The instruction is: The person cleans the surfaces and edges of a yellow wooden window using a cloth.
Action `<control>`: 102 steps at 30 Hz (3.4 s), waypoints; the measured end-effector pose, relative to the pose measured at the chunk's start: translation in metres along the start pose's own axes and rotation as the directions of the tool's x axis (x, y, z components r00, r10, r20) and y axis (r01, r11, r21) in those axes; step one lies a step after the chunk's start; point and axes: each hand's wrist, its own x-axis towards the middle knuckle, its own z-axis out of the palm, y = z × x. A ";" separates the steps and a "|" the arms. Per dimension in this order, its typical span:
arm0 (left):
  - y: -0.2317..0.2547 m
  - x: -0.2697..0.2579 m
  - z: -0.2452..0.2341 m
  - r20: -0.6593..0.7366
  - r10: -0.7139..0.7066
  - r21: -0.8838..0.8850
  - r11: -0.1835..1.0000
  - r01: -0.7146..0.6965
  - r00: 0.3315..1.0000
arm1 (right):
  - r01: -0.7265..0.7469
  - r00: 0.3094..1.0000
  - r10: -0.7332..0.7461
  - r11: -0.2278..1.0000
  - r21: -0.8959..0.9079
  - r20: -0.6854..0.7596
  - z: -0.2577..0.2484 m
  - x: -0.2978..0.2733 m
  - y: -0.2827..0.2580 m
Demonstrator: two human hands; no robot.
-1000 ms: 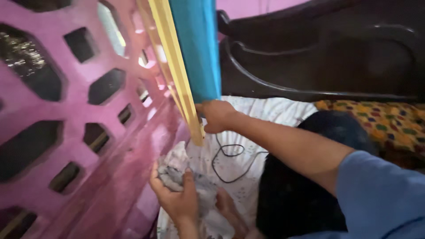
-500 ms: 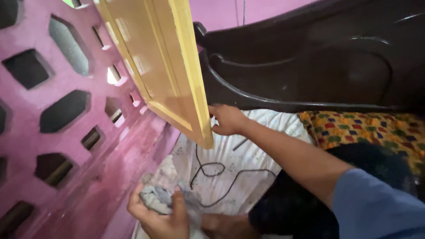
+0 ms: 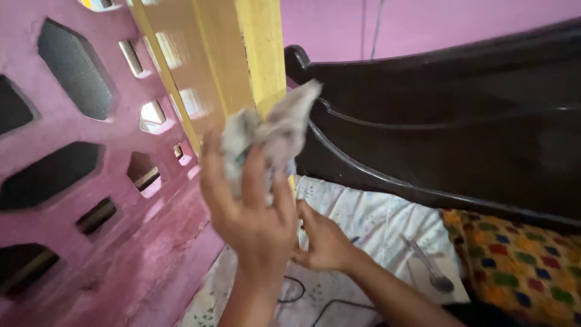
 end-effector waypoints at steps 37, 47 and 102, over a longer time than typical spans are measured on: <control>-0.009 -0.058 0.040 0.147 -0.122 0.116 0.988 0.105 0.982 | -0.027 0.986 -0.006 0.981 0.192 0.165 0.011 0.001 0.035; -0.024 -0.090 0.032 0.199 -0.060 0.098 0.994 0.041 0.978 | -0.117 0.977 0.082 0.978 0.170 0.199 0.003 0.001 0.019; -0.017 -0.015 0.016 0.135 -0.049 0.177 0.984 0.025 0.990 | -0.133 0.971 0.017 0.866 0.482 0.237 0.011 0.001 0.025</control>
